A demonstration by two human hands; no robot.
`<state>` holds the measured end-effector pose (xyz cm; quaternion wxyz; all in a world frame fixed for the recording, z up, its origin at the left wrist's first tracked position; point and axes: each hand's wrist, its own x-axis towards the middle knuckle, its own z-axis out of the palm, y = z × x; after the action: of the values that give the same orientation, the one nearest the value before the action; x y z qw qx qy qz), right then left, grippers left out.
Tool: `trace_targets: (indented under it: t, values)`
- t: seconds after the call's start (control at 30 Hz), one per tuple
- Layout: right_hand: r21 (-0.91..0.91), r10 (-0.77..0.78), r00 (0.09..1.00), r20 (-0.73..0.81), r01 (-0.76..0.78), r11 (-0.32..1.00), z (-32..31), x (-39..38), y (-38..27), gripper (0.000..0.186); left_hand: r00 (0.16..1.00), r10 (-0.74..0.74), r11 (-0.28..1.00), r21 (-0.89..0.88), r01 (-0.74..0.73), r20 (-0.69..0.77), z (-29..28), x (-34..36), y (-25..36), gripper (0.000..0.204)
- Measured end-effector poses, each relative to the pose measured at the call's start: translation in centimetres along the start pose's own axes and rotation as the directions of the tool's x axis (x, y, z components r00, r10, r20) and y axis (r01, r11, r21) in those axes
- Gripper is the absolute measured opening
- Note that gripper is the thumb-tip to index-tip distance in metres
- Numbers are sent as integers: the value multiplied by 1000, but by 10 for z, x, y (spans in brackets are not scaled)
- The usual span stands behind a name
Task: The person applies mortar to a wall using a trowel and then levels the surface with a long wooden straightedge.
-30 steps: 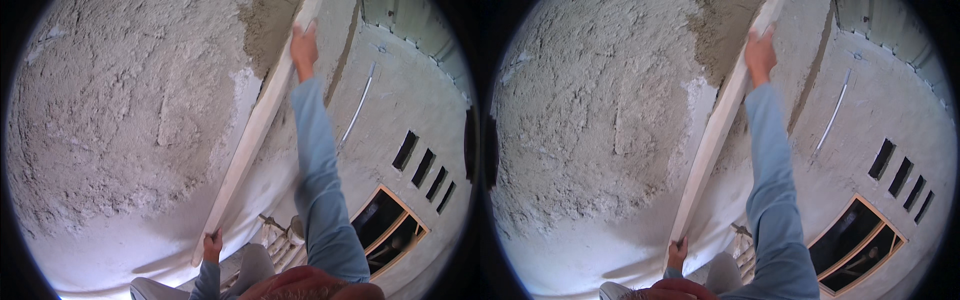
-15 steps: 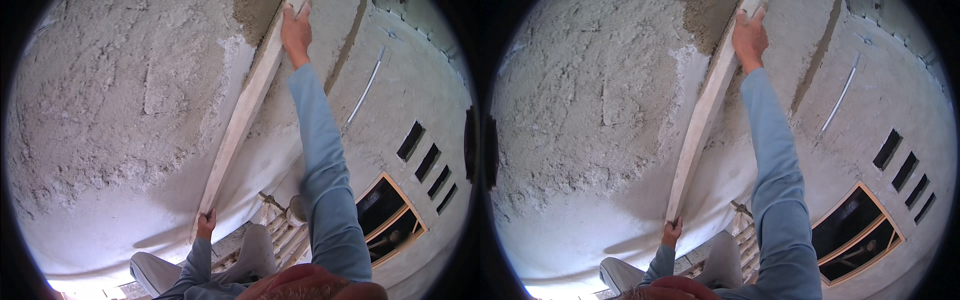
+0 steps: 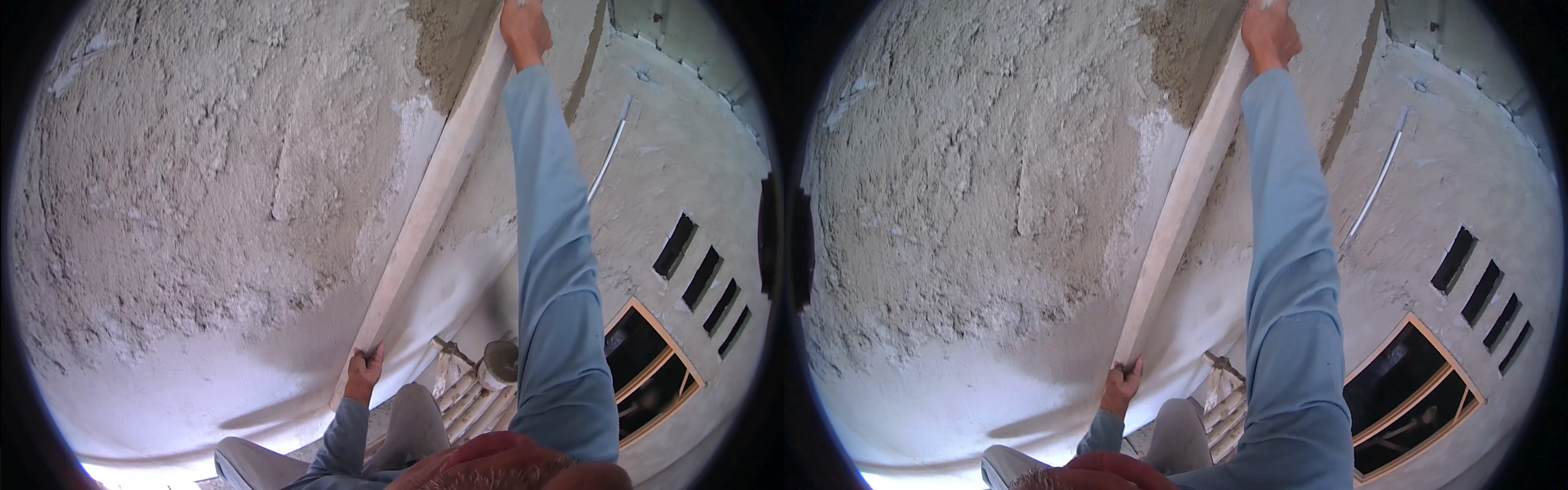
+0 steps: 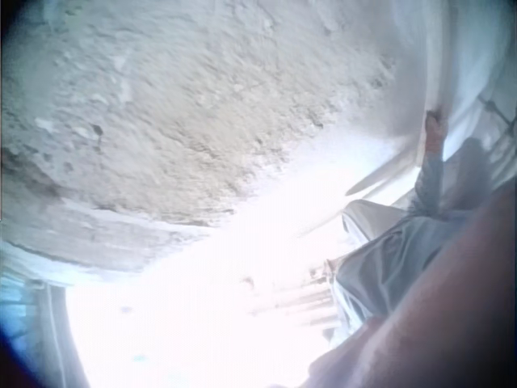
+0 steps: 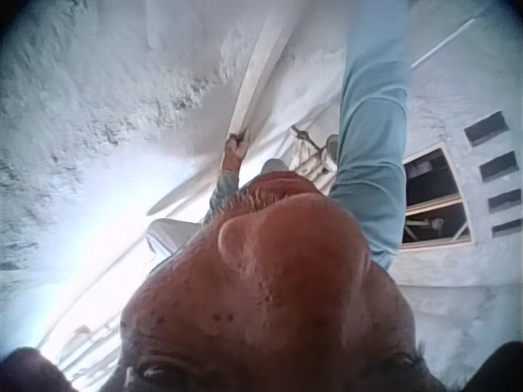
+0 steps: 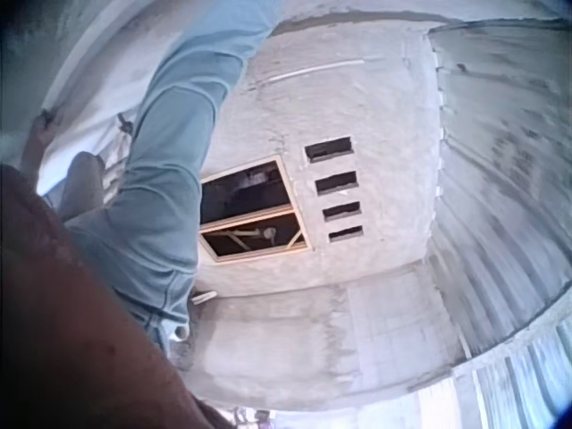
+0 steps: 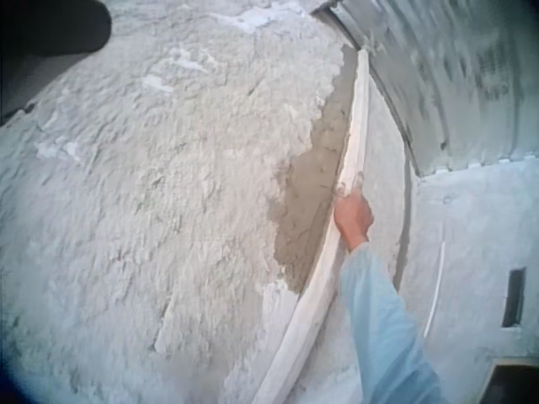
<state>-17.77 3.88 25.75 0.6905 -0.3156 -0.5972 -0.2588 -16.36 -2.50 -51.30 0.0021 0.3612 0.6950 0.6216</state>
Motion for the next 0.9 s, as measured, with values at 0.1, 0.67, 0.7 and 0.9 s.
trace_targets:
  t: [0.1,0.67,0.7,0.9]
  values:
    - [25,-10,1000,-18,10,1000,19,-16,27,69,994,-52,998,49,48,93,2,-11,-23,45]
    - [111,7,999,53,-12,994,-22,-67,-51,68,957,114,982,-118,-150,-266,20,-9,-38,30]
    - [128,3,998,60,-10,992,-21,-78,-65,68,986,-110,979,-187,85,-127,26,-22,-78,37]
    - [127,-14,997,77,4,992,-15,-74,-56,66,929,284,946,226,-231,-239,19,-18,-68,38]
